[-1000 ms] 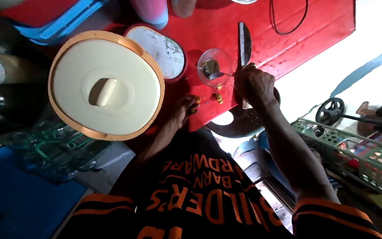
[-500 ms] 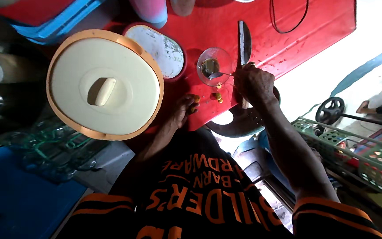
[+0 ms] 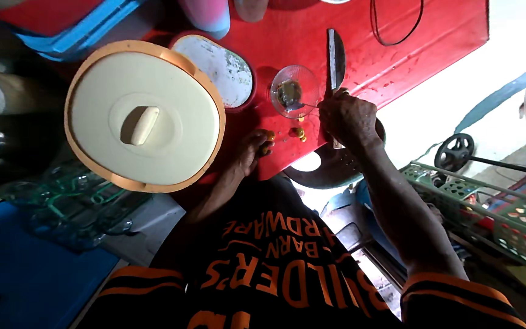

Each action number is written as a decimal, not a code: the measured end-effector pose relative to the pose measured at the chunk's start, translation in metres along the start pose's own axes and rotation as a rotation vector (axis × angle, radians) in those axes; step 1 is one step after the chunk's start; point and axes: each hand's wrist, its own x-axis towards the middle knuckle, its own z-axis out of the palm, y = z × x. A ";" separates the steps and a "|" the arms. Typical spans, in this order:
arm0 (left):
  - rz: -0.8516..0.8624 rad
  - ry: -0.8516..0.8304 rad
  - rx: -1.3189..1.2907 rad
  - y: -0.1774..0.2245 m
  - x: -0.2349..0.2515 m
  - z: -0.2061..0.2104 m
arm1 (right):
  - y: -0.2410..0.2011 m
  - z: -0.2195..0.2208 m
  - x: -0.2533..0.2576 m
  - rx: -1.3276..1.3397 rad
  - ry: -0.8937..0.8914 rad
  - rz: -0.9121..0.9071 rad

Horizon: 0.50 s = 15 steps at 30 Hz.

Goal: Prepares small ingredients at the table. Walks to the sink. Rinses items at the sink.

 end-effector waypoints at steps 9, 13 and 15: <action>-0.019 0.062 0.004 -0.001 -0.001 0.001 | 0.011 0.005 0.013 0.124 -0.254 0.081; 0.014 0.056 0.032 0.000 -0.006 -0.001 | 0.025 0.023 0.021 0.332 -0.244 0.088; 0.029 0.053 0.040 -0.001 -0.008 -0.003 | 0.028 0.028 0.018 0.415 -0.202 0.101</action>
